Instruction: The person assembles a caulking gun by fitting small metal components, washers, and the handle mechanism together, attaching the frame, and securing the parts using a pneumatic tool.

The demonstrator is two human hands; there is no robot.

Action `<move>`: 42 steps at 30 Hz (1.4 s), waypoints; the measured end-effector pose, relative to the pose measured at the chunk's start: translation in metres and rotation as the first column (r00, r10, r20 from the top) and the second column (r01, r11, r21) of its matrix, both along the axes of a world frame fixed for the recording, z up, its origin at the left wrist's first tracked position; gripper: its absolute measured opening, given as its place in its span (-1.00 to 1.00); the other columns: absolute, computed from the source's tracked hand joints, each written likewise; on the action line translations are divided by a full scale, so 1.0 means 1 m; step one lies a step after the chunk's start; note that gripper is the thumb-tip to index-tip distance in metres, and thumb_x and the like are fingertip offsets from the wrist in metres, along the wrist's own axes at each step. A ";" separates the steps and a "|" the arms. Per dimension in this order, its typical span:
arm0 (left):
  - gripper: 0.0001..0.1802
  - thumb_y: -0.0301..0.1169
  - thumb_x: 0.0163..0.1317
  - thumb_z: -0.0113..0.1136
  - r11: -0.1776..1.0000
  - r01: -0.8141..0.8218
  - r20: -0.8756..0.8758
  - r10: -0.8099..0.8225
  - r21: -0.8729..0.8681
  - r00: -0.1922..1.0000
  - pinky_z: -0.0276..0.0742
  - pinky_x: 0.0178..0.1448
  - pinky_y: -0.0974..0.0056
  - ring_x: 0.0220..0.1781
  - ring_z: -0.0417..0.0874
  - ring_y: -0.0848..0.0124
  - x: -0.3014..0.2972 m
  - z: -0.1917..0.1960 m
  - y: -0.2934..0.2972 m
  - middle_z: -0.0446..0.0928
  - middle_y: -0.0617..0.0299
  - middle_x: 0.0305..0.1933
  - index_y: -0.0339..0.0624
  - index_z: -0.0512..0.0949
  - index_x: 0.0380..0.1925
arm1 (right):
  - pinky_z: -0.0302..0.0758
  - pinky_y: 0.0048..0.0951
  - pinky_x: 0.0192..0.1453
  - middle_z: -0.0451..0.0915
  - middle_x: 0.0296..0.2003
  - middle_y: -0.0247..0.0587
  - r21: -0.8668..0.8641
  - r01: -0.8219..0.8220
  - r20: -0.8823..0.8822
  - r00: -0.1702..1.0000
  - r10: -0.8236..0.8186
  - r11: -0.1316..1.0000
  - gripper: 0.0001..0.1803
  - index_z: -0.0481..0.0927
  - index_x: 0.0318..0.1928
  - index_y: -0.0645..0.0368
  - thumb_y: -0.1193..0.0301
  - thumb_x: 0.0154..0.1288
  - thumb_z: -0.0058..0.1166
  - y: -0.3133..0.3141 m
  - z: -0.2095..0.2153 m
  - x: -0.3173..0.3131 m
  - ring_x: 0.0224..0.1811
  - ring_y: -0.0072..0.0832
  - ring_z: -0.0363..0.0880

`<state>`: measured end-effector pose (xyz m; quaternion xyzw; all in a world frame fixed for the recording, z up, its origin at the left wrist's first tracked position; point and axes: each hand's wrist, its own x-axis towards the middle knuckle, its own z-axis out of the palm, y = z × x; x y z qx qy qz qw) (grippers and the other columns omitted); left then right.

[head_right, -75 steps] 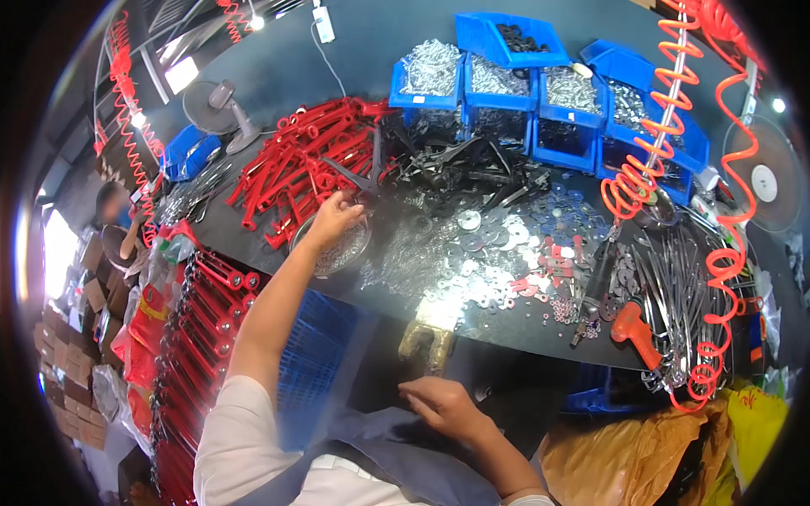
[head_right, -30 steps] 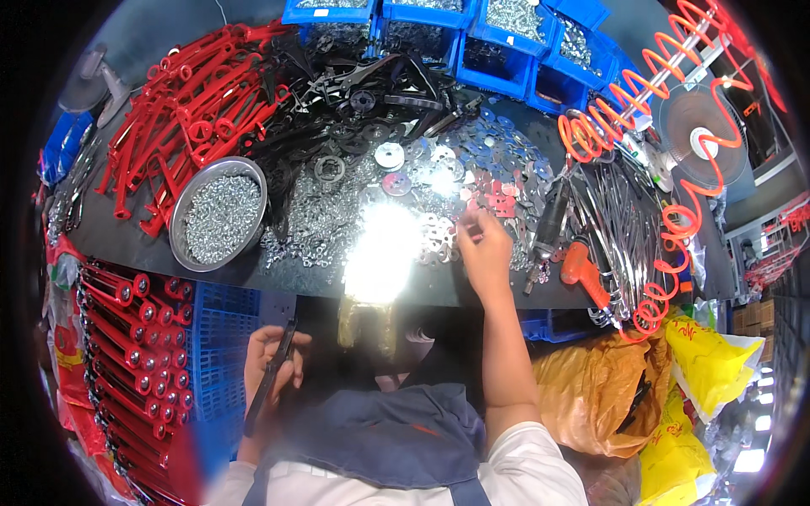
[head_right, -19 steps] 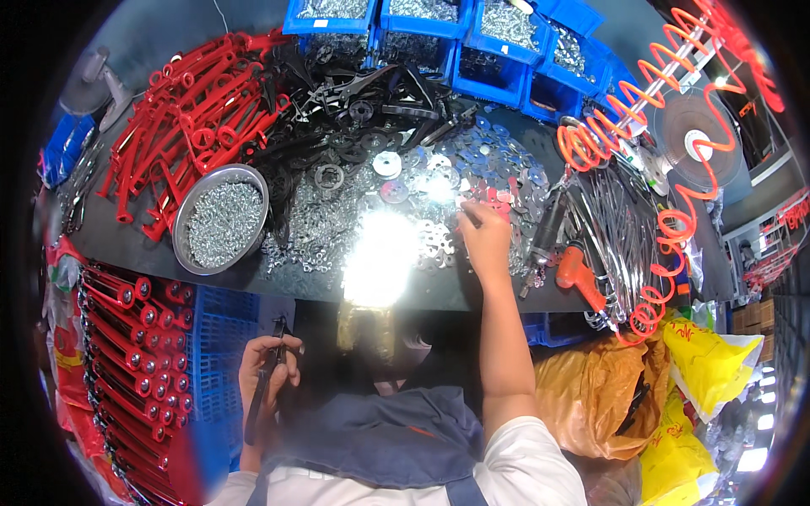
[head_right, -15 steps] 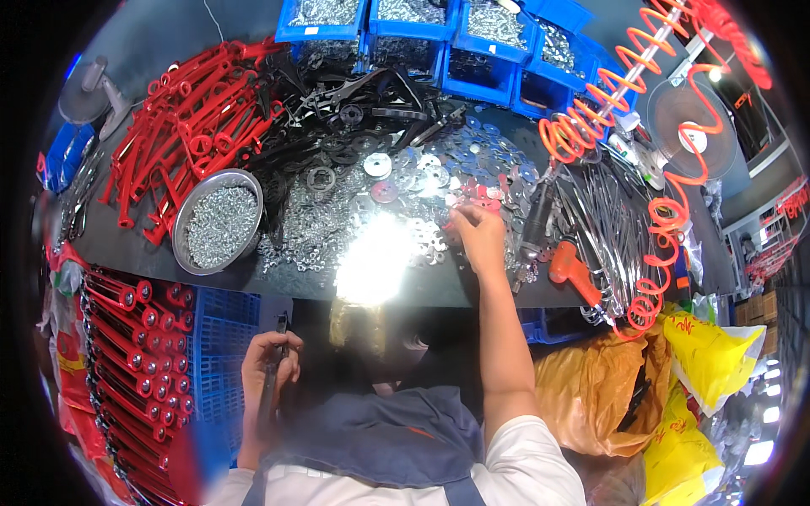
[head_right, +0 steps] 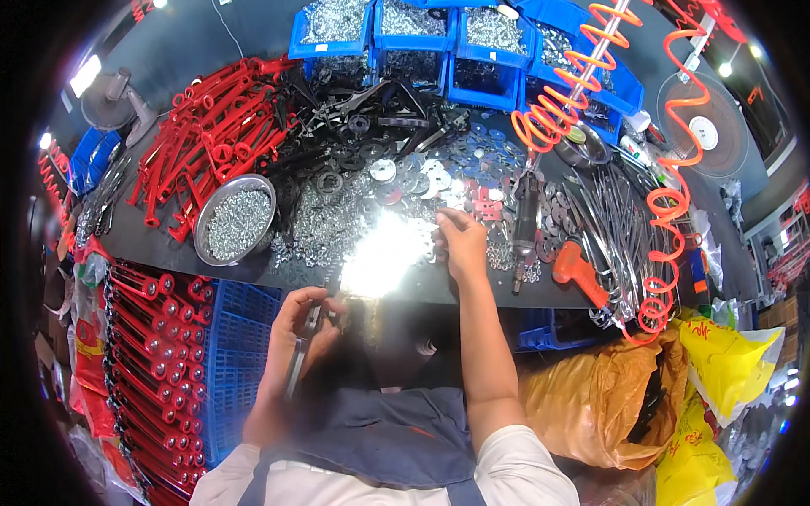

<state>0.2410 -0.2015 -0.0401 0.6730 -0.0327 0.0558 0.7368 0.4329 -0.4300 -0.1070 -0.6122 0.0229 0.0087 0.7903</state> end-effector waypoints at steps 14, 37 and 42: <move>-0.84 -0.45 0.25 0.21 0.996 -0.040 0.027 0.038 0.085 0.999 0.24 -0.49 0.52 -0.52 0.33 0.70 0.071 -0.002 -0.025 0.42 0.42 -0.53 -0.24 0.56 -0.19 | 0.50 -0.58 -0.33 0.62 -0.30 -0.26 -0.378 -0.021 0.507 0.832 0.226 0.926 -0.77 0.60 -0.13 0.29 0.62 0.16 0.19 0.047 0.046 -0.086 -0.36 -0.59 0.57; -0.84 -0.36 0.24 0.26 0.994 -0.106 -0.094 0.106 0.002 0.990 0.23 -0.55 0.51 -0.61 0.35 0.71 0.128 -0.020 -0.061 0.38 0.48 -0.66 -0.19 0.54 -0.43 | 0.29 -0.60 -0.51 0.46 -0.59 -0.43 -0.223 0.068 0.447 0.894 0.040 0.972 -0.76 0.58 -0.26 0.30 0.34 0.27 0.20 0.027 0.003 -0.047 -0.60 -0.70 0.32; -0.81 -0.49 0.20 0.24 0.934 -0.234 0.029 0.235 0.270 0.971 0.38 -0.35 0.48 -0.39 0.46 0.62 0.135 -0.030 -0.048 0.50 0.31 -0.38 -0.23 0.48 -0.20 | 0.34 -0.58 -0.39 0.47 -0.60 -0.35 -0.683 0.073 0.327 0.920 0.215 0.726 -0.75 0.56 -0.19 0.33 0.41 0.19 0.22 0.022 0.001 -0.030 -0.53 -0.66 0.36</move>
